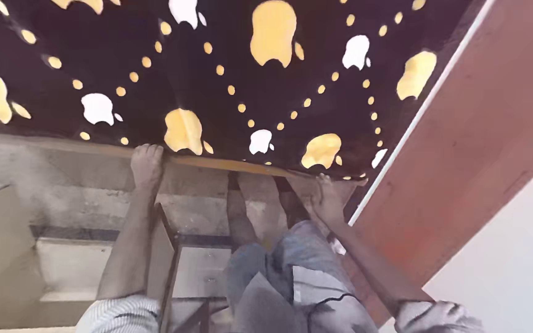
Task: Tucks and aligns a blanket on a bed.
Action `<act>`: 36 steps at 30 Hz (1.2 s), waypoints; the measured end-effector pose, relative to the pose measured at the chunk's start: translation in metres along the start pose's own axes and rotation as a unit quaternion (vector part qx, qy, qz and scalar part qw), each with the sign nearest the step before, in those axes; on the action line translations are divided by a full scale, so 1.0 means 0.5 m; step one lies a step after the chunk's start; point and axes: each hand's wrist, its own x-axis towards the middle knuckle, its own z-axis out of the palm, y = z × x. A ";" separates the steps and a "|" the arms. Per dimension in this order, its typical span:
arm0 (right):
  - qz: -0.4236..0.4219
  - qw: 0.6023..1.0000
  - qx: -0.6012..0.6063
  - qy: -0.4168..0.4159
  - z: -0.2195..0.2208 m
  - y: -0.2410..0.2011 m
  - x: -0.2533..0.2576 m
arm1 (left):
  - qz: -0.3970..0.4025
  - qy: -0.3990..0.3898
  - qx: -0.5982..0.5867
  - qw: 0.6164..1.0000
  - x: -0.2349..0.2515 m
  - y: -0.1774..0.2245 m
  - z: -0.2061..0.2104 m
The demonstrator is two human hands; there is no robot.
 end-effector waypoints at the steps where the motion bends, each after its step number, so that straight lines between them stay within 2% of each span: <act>1: 0.030 1.000 -0.004 -0.003 -0.003 0.029 -0.001 | 0.016 -0.016 0.018 1.000 0.004 -0.003 -0.003; 5: 0.107 0.994 0.021 -0.012 -0.034 0.142 0.008 | 0.065 -0.073 0.014 0.995 -0.025 -0.020 -0.012; 8: 0.158 0.985 0.064 -0.012 -0.072 0.197 0.026 | 0.054 -0.138 -0.009 0.989 -0.025 -0.014 -0.027; 10: 0.180 0.980 0.084 -0.028 -0.088 0.232 0.042 | 0.057 -0.134 0.000 0.989 -0.028 0.011 -0.033; 13: 0.126 0.989 0.045 -0.065 -0.083 0.288 0.076 | 0.064 -0.106 0.026 0.992 -0.022 0.060 -0.036; 15: 0.075 0.995 0.014 -0.058 -0.081 0.316 0.088 | 0.124 -0.061 0.027 0.990 -0.031 0.102 -0.010; 17: 0.062 0.996 -0.010 -0.060 -0.080 0.331 0.103 | 0.154 -0.047 0.009 0.987 -0.022 0.161 0.025; 21: 0.027 0.996 -0.056 -0.063 -0.092 0.337 0.124 | 0.101 -0.069 0.003 0.992 -0.004 0.270 0.071; 23: -0.020 0.995 -0.063 -0.073 -0.088 0.326 0.109 | 0.068 -0.101 -0.011 0.993 -0.023 0.342 0.073; 25: -0.067 0.988 -0.067 -0.118 -0.068 0.324 0.086 | 0.039 -0.155 -0.035 0.987 -0.046 0.458 0.069; 29: -0.114 0.988 -0.045 -0.090 -0.025 0.346 0.078 | 0.086 -0.211 -0.108 0.968 -0.056 0.757 0.127; 32: -0.102 0.986 -0.006 -0.131 -0.025 0.348 0.055 | 0.119 -0.240 -0.159 0.950 -0.062 0.944 0.175; 34: -0.080 0.982 -0.015 -0.170 -0.041 0.329 0.086 | 0.095 -0.225 -0.171 0.955 -0.041 1.007 0.199; 36: -0.056 0.975 -0.013 -0.214 -0.043 0.315 0.108 | 0.058 -0.210 -0.165 0.962 -0.041 1.035 0.211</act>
